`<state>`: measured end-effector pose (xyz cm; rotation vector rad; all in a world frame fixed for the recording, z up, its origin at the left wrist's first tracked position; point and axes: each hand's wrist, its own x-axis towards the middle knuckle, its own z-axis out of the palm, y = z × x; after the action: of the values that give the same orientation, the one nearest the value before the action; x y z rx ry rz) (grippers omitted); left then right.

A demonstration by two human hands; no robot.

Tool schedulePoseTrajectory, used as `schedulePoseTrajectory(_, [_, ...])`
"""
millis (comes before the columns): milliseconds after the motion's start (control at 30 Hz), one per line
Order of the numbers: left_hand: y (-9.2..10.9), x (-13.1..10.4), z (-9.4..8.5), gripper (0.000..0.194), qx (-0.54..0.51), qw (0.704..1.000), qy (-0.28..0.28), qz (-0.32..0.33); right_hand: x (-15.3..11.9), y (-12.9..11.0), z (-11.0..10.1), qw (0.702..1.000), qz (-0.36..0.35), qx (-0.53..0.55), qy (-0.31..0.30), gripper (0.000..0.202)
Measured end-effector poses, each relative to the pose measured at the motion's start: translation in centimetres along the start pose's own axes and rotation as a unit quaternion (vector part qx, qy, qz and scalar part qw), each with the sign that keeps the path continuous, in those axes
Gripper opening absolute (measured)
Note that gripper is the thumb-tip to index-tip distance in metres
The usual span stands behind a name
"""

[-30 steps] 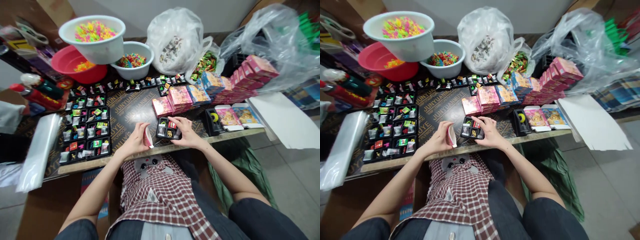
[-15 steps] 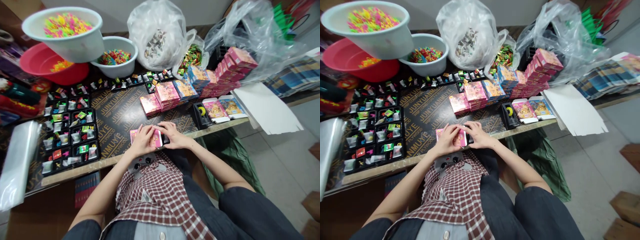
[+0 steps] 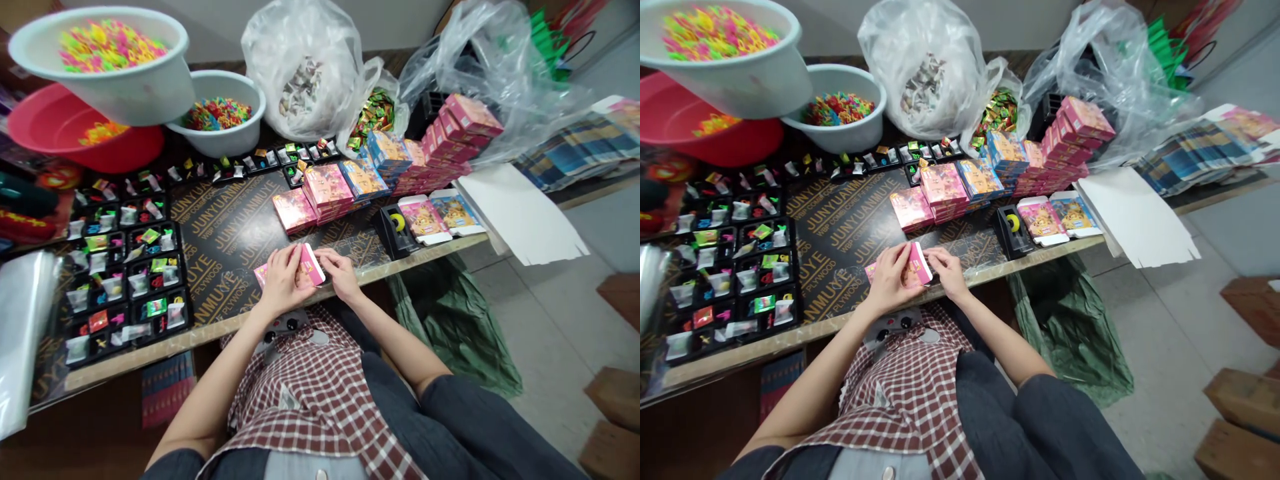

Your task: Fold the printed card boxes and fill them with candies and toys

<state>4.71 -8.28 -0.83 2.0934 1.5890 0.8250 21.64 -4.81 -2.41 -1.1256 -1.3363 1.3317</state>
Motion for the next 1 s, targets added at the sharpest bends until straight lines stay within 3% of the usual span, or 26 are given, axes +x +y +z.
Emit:
schedulePoseTrajectory(67, [0.0,0.4,-0.2,0.094,-0.099,0.995,0.004,-0.013,0.4,-0.4,0.2,0.999,0.023,0.040,0.027,0.052])
schedulePoseTrajectory(133, [0.0,0.7,-0.2,0.086,-0.256,0.966,-0.002,-0.037,0.9,-1.0,0.4,0.995,0.051,0.074,0.029,0.059])
schedulePoseTrajectory(267, [-0.1,0.9,0.5,0.057,-0.528,0.834,0.013,-0.163,1.9,-2.3,0.7,0.987,0.082,0.139,0.007,0.054])
schedulePoseTrajectory(400, [0.4,0.6,1.1,0.045,-0.612,0.742,0.100,-0.255,2.6,-2.8,1.3,0.990,0.073,0.108,0.056,0.029])
schedulePoseTrajectory(533, [0.7,0.5,1.1,0.033,-0.644,0.668,0.164,-0.334,2.7,-2.7,2.1,0.993,0.078,0.083,0.036,0.027])
schedulePoseTrajectory(633, [0.5,0.9,0.6,0.023,-0.631,0.674,0.171,-0.344,2.5,-2.9,2.0,0.985,0.091,0.143,0.025,0.032])
schedulePoseTrajectory(767, [0.3,1.3,0.0,0.026,-0.583,0.733,0.203,-0.286,2.0,-3.1,1.3,0.966,0.143,0.214,0.040,0.032])
schedulePoseTrajectory(867, [0.3,1.2,-0.3,0.019,-0.539,0.776,0.239,-0.225,1.5,-2.8,1.5,0.969,0.122,0.210,0.056,0.029])
schedulePoseTrajectory(1000, [0.2,0.9,-0.5,0.006,-0.493,0.819,0.233,-0.178,1.3,-2.6,2.1,0.968,0.095,0.223,0.059,0.026])
